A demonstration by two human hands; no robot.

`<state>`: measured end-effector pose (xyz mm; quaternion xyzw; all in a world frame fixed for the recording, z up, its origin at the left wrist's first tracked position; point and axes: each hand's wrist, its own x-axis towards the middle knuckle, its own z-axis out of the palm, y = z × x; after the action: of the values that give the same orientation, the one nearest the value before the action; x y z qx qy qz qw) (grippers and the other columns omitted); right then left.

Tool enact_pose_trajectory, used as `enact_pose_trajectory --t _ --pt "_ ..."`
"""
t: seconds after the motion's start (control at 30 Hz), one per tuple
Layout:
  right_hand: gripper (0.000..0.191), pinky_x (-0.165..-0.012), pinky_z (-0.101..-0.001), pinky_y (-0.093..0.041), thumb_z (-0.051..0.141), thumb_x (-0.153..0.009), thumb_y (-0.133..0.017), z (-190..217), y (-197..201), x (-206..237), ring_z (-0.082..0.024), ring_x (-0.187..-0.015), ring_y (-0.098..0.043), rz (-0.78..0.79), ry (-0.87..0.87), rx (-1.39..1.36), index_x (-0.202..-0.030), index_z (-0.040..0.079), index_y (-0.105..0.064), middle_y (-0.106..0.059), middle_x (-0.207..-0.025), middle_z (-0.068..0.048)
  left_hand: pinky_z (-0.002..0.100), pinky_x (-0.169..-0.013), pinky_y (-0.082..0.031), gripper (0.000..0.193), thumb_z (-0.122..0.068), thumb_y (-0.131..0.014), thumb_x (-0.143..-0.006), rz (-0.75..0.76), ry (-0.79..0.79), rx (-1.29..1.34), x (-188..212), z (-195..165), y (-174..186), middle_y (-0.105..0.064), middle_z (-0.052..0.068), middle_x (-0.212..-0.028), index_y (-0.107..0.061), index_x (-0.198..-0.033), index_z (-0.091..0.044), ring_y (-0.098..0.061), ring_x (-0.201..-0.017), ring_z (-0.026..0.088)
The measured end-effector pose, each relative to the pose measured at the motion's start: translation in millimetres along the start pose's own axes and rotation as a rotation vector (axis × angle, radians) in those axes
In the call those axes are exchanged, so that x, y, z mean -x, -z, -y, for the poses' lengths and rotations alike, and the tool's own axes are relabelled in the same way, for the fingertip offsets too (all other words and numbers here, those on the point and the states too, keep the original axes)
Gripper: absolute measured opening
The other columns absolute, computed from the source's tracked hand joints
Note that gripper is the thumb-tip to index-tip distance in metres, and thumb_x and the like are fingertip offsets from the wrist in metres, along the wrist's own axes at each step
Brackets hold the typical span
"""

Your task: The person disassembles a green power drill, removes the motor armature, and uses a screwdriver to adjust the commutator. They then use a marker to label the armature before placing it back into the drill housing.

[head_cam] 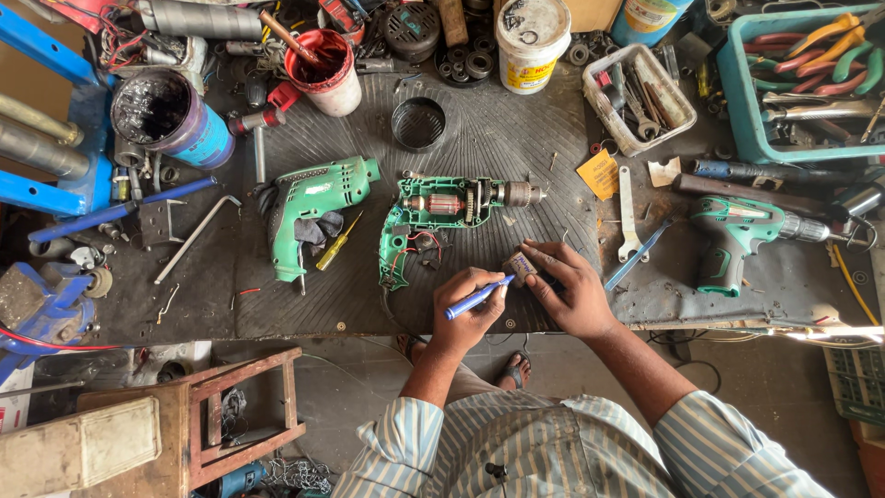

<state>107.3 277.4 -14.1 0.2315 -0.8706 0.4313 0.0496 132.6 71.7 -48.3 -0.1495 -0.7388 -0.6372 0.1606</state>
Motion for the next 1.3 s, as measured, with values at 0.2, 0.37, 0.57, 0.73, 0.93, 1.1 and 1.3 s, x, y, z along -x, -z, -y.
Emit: enact_pose_trajectory --t 0.2,0.37,0.57,0.73,0.93,1.1,1.3 --pt "0.045 -0.1 -0.0409 -0.051 0.018 -0.094 -0.068 0.0 0.2 0.7 -0.033 -0.121 -0.066 0.001 -0.003 0.004 -0.135 0.001 -0.064 -0.065 -0.133 -0.016 0.028 -0.069 -0.062 0.014 -0.005 -0.077 -0.091 0.015 0.069 0.009 0.7 0.3 -0.6 -0.076 0.01 -0.094 -0.072 -0.103 -0.002 -0.077 -0.081 0.018" --pt "0.045 -0.101 -0.0407 -0.051 0.018 -0.094 -0.068 0.4 -0.1 0.8 -0.033 -0.121 -0.066 0.0 -0.01 0.005 -0.135 0.001 -0.064 -0.065 -0.133 -0.016 0.03 -0.073 -0.063 0.014 -0.004 -0.077 -0.091 0.021 -0.007 0.012 0.5 0.4 0.0 -0.075 0.011 -0.096 -0.071 -0.103 -0.001 -0.077 -0.087 0.019" --pt "0.044 -0.101 -0.0406 -0.051 0.017 -0.094 -0.068 1.1 0.5 0.9 -0.033 -0.121 -0.066 -0.005 -0.003 0.005 -0.134 0.001 -0.065 -0.066 -0.134 -0.016 0.03 -0.075 -0.063 0.015 -0.005 -0.078 -0.091 0.039 -0.004 0.005 0.6 -1.5 0.1 -0.076 0.012 -0.097 -0.071 -0.103 -0.001 -0.078 -0.089 0.019" --pt "0.043 -0.1 -0.0405 -0.051 0.017 -0.094 -0.068 0.6 -0.1 0.7 -0.033 -0.121 -0.066 -0.012 -0.004 0.003 -0.134 0.001 -0.065 -0.066 -0.133 -0.016 0.031 -0.078 -0.063 0.016 -0.006 -0.078 -0.091 0.046 -0.03 0.017 1.1 -0.4 -0.2 -0.077 0.012 -0.101 -0.072 -0.105 0.0 -0.078 -0.091 0.021" --pt "0.044 -0.101 -0.0408 -0.051 0.018 -0.094 -0.068 0.0 -0.2 1.1 -0.033 -0.121 -0.066 -0.012 0.01 0.006 -0.135 0.001 -0.065 -0.065 -0.132 -0.016 0.03 -0.077 -0.063 0.016 -0.007 -0.078 -0.091 0.048 -0.023 0.0 2.4 2.4 -0.3 -0.076 0.012 -0.099 -0.072 -0.104 -0.001 -0.078 -0.09 0.02" --pt "0.044 -0.101 -0.0409 -0.051 0.019 -0.095 -0.068 0.3 -0.2 1.0 -0.033 -0.121 -0.066 -0.003 -0.002 0.006 -0.135 0.001 -0.065 -0.065 -0.134 -0.016 0.03 -0.077 -0.064 0.016 -0.007 -0.078 -0.091 0.052 -0.016 0.001 3.3 2.7 -1.2 -0.077 0.012 -0.1 -0.072 -0.105 -0.001 -0.078 -0.091 0.02" --pt "0.044 -0.101 -0.0413 -0.051 0.019 -0.095 -0.067 1.3 0.0 0.7 -0.033 -0.122 -0.065 -0.002 -0.002 0.016 -0.135 0.001 -0.065 -0.065 -0.134 -0.016 0.03 -0.074 -0.064 0.017 -0.007 -0.079 -0.091 0.058 -0.002 0.001 1.7 1.9 -0.7 -0.076 0.011 -0.098 -0.072 -0.105 -0.001 -0.078 -0.088 0.019"
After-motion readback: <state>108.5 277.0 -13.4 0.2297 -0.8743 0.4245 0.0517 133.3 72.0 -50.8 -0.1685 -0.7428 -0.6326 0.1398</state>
